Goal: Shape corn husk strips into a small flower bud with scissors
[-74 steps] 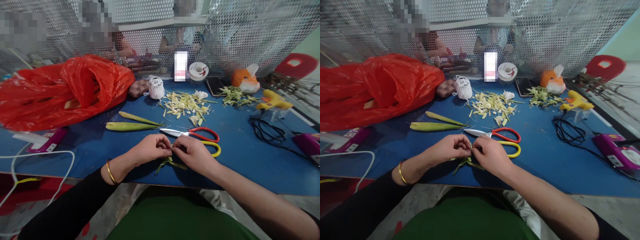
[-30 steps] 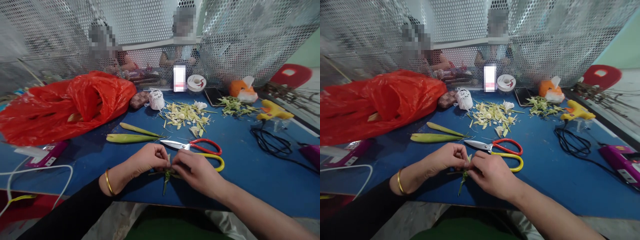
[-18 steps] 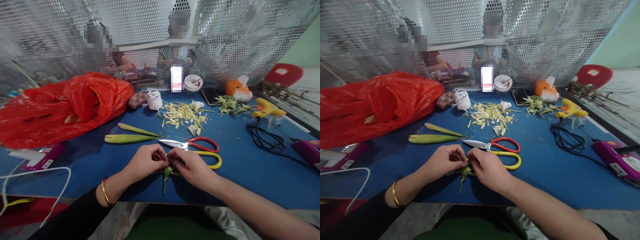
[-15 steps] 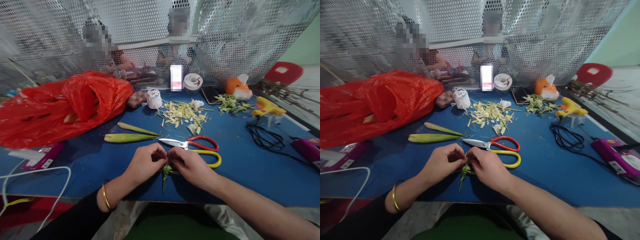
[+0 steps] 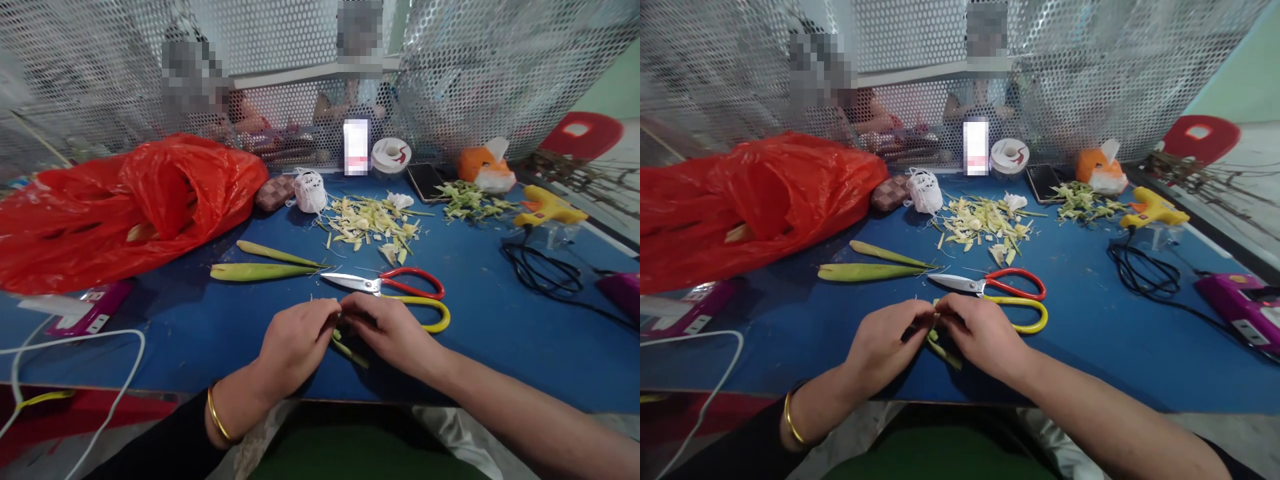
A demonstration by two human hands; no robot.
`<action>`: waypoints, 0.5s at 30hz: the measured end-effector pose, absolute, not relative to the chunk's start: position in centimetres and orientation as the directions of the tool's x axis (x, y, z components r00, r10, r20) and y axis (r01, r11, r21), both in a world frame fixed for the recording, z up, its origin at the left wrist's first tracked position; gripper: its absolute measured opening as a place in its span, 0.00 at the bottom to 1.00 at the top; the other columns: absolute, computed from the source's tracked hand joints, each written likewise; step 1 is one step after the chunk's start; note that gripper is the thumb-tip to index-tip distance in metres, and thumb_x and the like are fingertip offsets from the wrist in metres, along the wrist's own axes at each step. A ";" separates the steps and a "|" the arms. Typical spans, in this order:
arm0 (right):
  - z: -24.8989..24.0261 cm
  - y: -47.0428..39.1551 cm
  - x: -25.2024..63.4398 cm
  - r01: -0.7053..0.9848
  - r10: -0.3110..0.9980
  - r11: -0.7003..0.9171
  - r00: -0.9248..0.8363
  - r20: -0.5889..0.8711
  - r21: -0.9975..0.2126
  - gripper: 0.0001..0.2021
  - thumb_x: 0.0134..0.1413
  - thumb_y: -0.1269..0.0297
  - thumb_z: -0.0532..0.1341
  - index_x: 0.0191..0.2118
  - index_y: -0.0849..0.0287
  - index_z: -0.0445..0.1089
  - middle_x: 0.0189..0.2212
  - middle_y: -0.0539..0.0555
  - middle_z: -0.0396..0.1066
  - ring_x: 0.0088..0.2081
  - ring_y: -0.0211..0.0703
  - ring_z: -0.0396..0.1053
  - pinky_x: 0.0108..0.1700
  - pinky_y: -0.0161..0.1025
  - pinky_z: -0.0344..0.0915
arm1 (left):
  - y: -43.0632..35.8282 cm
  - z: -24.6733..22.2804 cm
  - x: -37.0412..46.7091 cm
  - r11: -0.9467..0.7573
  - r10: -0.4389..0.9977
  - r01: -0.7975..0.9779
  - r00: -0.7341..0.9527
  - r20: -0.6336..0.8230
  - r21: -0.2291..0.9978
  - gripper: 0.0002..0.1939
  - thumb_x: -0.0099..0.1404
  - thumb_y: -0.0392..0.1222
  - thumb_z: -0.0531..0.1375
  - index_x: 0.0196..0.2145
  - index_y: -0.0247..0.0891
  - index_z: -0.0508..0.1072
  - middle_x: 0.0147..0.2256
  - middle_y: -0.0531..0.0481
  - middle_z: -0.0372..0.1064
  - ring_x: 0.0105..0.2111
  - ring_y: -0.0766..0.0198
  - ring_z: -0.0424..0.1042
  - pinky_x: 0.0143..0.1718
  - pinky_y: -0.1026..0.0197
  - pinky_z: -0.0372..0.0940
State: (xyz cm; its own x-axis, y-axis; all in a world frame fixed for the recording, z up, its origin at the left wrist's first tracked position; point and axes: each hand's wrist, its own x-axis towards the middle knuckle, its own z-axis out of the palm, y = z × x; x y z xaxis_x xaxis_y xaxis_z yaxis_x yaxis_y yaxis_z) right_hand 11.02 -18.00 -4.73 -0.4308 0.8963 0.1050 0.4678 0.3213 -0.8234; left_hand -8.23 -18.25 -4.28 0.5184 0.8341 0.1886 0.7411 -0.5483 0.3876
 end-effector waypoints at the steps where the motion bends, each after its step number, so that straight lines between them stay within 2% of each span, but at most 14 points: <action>1: -4.8 -17.9 11.0 0.466 0.895 0.334 -0.430 0.121 -0.819 0.09 0.56 0.75 0.56 0.39 0.57 0.71 0.34 0.53 0.75 0.36 0.43 0.73 0.37 0.38 0.65 | -18.3 -4.3 -8.3 -0.571 0.820 0.730 0.529 0.220 0.375 0.07 0.67 0.36 0.53 0.37 0.41 0.70 0.32 0.50 0.75 0.33 0.62 0.73 0.35 0.63 0.62; 7: -5.0 -17.4 10.6 0.452 0.902 0.314 -0.416 0.114 -0.835 0.10 0.52 0.78 0.58 0.35 0.59 0.74 0.32 0.52 0.71 0.35 0.42 0.70 0.36 0.37 0.63 | -18.4 -4.9 -8.3 -0.696 0.712 0.636 0.549 0.439 0.334 0.07 0.66 0.32 0.54 0.39 0.40 0.69 0.31 0.54 0.75 0.28 0.67 0.72 0.31 0.66 0.63; 11: -4.9 -17.5 10.4 0.489 0.917 0.306 -0.381 0.116 -0.817 0.07 0.52 0.77 0.59 0.30 0.60 0.72 0.29 0.51 0.69 0.33 0.41 0.68 0.34 0.36 0.62 | -18.4 -5.1 -8.3 -0.686 0.715 0.661 0.537 0.447 0.304 0.05 0.66 0.33 0.54 0.36 0.39 0.69 0.28 0.54 0.72 0.26 0.67 0.71 0.28 0.66 0.62; 15: -4.6 -17.7 10.5 0.488 0.923 0.317 -0.356 0.146 -0.813 0.07 0.51 0.78 0.58 0.29 0.60 0.67 0.28 0.50 0.67 0.31 0.39 0.66 0.32 0.35 0.61 | -18.4 -4.7 -8.2 -0.670 0.727 0.670 0.506 0.464 0.319 0.06 0.64 0.32 0.55 0.35 0.38 0.70 0.28 0.54 0.73 0.27 0.67 0.72 0.30 0.67 0.62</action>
